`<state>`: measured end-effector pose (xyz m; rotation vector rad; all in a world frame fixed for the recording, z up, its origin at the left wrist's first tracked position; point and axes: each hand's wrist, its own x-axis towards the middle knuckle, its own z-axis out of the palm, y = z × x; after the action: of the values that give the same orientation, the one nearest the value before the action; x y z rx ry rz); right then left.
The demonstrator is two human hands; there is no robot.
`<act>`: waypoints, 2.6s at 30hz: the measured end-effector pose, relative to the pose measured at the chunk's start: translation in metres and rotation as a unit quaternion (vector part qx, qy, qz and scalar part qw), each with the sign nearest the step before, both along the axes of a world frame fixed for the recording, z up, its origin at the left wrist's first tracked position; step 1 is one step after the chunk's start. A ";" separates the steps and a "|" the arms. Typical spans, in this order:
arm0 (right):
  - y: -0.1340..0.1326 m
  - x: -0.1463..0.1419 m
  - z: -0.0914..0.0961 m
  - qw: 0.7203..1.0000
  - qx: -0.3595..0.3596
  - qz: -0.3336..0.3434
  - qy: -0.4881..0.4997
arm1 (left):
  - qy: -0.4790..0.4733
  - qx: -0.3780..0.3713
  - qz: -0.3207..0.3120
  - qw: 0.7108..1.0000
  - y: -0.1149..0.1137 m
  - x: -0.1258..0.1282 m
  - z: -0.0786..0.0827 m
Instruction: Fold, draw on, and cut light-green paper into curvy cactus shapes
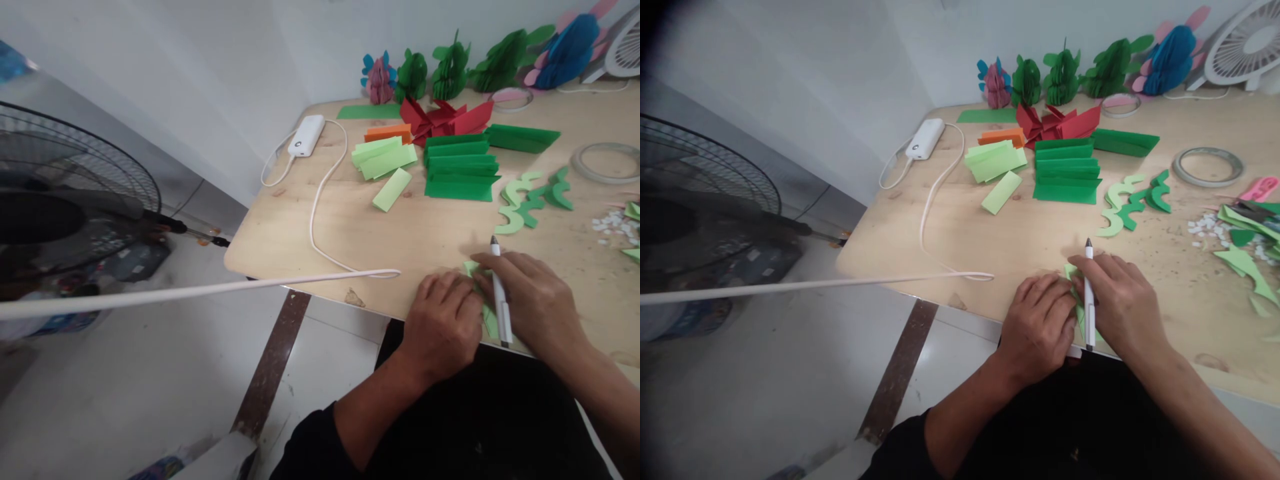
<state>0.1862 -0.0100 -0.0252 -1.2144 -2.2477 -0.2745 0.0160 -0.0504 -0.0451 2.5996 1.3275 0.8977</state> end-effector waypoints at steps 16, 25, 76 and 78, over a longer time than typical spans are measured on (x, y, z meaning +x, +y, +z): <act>0.001 0.000 0.002 1.000 0.000 0.024 -0.013 | -0.016 0.016 0.000 1.000 0.000 0.000 -0.003; 0.002 0.000 0.000 0.999 0.010 0.037 -0.013 | 0.003 0.002 -0.003 1.000 0.000 0.000 -0.001; 0.000 0.001 -0.004 0.999 -0.034 0.021 -0.006 | 0.024 -0.003 -0.006 1.000 0.001 0.000 0.000; 0.000 0.001 -0.004 0.999 -0.036 0.018 -0.005 | 0.016 0.000 -0.004 1.000 0.001 0.000 0.000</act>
<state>0.1867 -0.0103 -0.0291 -1.2093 -2.3041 -0.1884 0.0163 -0.0489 -0.0450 2.6287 1.3236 0.8591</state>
